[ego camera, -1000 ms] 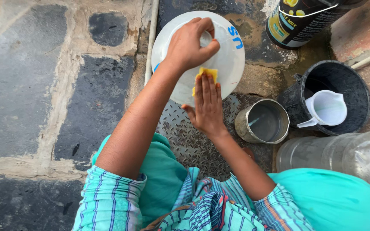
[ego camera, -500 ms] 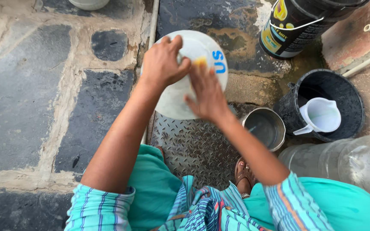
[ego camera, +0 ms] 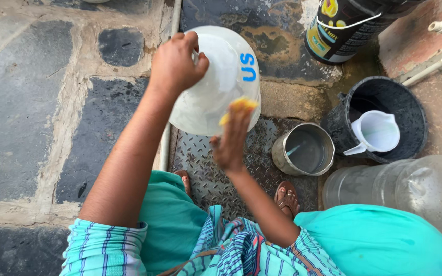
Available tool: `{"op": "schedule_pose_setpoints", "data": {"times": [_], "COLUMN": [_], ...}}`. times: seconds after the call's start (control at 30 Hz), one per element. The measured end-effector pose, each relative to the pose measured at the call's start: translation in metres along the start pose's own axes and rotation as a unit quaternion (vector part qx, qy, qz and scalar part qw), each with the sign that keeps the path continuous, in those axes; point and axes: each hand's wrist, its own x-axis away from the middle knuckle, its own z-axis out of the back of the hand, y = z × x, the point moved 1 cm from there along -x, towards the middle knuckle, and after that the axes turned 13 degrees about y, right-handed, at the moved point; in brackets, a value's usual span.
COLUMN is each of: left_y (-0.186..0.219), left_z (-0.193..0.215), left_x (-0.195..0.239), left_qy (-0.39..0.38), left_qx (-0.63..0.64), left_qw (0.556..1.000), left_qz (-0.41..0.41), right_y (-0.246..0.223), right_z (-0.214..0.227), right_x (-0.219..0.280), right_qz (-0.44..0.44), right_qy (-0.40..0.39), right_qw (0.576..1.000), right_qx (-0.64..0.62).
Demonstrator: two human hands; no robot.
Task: The person scrubs the interior neck of a large plastic water jug with a toothbrush, then uses a yellow sponge to wipe the exterior surfaces of the jug while rotating it.
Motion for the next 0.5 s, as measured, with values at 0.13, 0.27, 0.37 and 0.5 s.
{"op": "schedule_pose_setpoints", "data": {"times": [0.13, 0.27, 0.37, 0.5], "left_y": [-0.021, -0.029, -0.025, -0.029], "left_z": [0.011, 0.016, 0.012, 0.004], "left_x": [-0.002, 0.006, 0.008, 0.008], "left_qy": [0.004, 0.02, 0.046, 0.044], "left_qx": [0.021, 0.043, 0.025, 0.019], "left_qw": [0.996, 0.994, 0.995, 0.997], "left_qz": [-0.091, -0.102, -0.088, -0.057], "right_y": [0.013, 0.076, 0.073, 0.004], "right_z": [-0.009, -0.029, -0.03, -0.015], "right_x": [0.005, -0.064, -0.07, 0.013], "right_qz": [-0.008, -0.301, -0.316, -0.096], "right_qy": [-0.023, 0.025, 0.01, 0.009], "right_qw": [0.999, 0.882, 0.863, 0.992], "right_qx": [0.046, -0.362, -0.394, -0.079]}}
